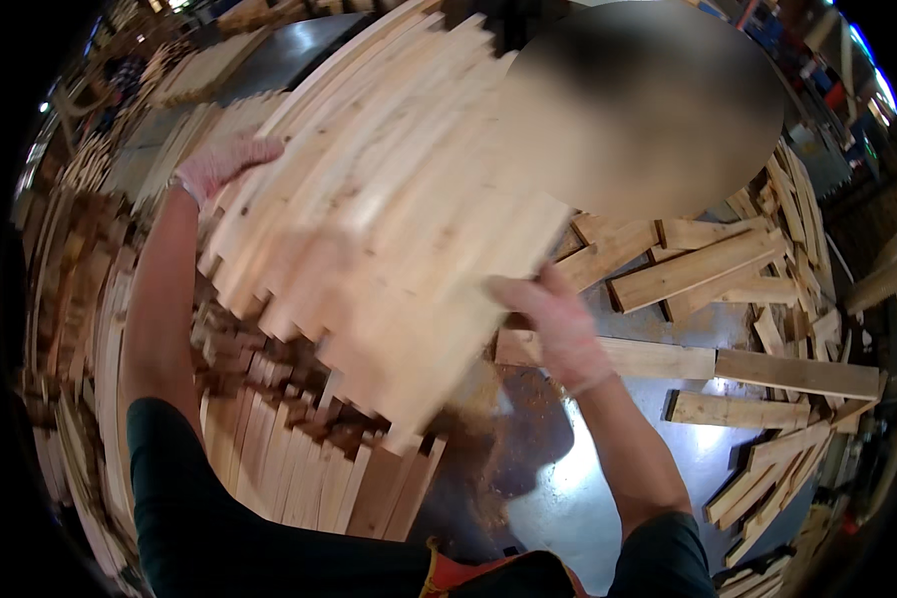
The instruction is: The person repeatedly picks up wooden planks from a large pile on a metal table and stacks them into a neat arrangement. The task involves continuous sorting and organizing of the wood pieces by hand.
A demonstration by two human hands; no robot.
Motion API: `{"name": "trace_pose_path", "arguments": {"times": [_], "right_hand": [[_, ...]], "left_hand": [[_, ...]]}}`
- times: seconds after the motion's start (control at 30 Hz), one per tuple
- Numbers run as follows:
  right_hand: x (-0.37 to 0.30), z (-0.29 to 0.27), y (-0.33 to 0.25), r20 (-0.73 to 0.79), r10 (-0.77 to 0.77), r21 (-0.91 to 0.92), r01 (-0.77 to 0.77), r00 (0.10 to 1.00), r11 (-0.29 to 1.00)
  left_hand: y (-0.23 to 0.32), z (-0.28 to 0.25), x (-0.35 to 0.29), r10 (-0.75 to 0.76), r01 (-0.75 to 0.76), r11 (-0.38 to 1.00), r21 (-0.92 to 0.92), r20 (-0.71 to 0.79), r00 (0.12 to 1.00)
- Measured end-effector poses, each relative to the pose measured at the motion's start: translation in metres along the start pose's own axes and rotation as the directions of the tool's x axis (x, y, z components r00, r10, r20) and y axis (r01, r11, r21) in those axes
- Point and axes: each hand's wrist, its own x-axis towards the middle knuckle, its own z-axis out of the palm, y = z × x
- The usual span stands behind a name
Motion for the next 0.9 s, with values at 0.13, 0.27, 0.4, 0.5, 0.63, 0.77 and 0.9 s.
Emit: {"name": "trace_pose_path", "arguments": {"times": [0.13,0.27,0.4,0.5,0.63,0.77,0.9], "right_hand": [[0.055,0.027,0.038,0.163,-0.022,-0.175,0.051,0.986,0.983],[0.02,-0.003,0.079,0.191,-0.098,0.005,0.099,0.977,0.995],[-0.025,-0.122,0.087,0.376,-0.59,-0.671,0.649,0.715,0.359],[-0.033,-0.221,0.103,0.228,-0.344,-0.968,0.176,0.911,-0.177],[-0.065,-0.28,0.108,0.099,-0.073,-0.95,0.072,0.992,-0.304],[-0.122,-0.251,0.162,0.407,-0.186,-0.902,0.362,0.894,-0.235],[-0.197,-0.269,0.1,0.386,-0.287,-0.917,0.399,0.877,-0.016]], "left_hand": [[-0.002,0.026,0.098,-0.107,0.309,0.617,0.723,-0.313,0.944],[-0.036,0.04,0.105,0.106,0.245,0.643,0.726,-0.401,0.91],[-0.004,0.062,0.012,0.355,0.124,0.469,0.875,-0.315,0.88],[0.039,0.121,-0.073,0.576,-0.162,0.455,0.876,-0.151,0.803],[0.081,0.255,-0.187,0.831,-0.703,0.33,0.63,0.159,0.533],[0.05,0.401,-0.278,0.612,-0.701,0.582,0.412,0.347,0.711],[0.026,0.523,-0.349,0.343,-0.544,0.612,0.574,0.428,0.837]]}}
